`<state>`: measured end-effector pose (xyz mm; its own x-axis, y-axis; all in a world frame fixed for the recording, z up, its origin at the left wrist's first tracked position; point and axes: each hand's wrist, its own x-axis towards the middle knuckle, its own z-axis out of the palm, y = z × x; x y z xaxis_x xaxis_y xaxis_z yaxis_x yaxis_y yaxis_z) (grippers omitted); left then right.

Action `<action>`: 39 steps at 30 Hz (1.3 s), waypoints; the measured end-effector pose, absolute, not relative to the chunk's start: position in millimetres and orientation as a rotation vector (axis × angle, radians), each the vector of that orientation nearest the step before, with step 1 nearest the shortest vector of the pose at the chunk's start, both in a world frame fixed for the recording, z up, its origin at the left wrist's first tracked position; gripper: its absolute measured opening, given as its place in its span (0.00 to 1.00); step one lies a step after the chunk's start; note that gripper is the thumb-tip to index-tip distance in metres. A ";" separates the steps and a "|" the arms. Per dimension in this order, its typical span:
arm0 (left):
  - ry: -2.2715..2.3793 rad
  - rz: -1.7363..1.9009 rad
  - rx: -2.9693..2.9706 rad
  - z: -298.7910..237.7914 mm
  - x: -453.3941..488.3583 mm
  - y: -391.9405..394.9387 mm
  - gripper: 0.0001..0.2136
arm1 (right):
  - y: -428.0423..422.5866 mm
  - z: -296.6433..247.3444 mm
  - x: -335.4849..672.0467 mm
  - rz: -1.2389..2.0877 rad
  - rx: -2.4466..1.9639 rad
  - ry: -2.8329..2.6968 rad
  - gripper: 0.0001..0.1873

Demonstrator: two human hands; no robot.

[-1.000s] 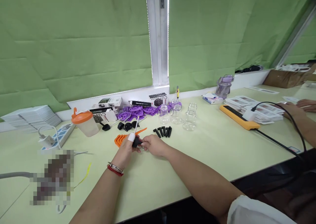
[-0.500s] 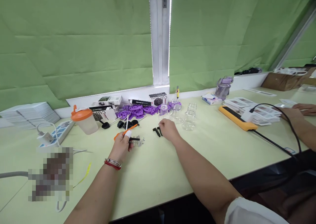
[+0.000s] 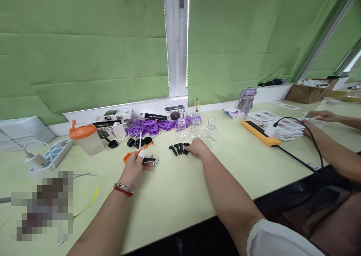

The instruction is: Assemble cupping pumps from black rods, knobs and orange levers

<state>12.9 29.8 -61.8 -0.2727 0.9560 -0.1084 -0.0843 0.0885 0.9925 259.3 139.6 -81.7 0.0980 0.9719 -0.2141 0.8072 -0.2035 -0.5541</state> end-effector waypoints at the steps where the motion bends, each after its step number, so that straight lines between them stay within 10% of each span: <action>1: 1.400 1.366 0.935 -61.8 12.7 29.8 0.06 | 140.2 -82.1 260.3 0.804 -2.088 -1.751 0.15; 20: 1.421 1.382 0.920 -59.1 15.4 29.3 0.05 | 138.5 -82.6 272.2 0.753 -2.036 -1.701 0.06; 39: 1.285 1.431 0.817 -63.4 9.3 31.6 0.05 | 105.2 -84.0 216.7 1.206 -0.857 -1.951 0.11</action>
<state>9.3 31.6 -63.4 -0.2672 0.9544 -0.1332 -0.2350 0.0695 0.9695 216.7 105.2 -84.0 -0.5525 0.8081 0.2043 0.1789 0.3544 -0.9178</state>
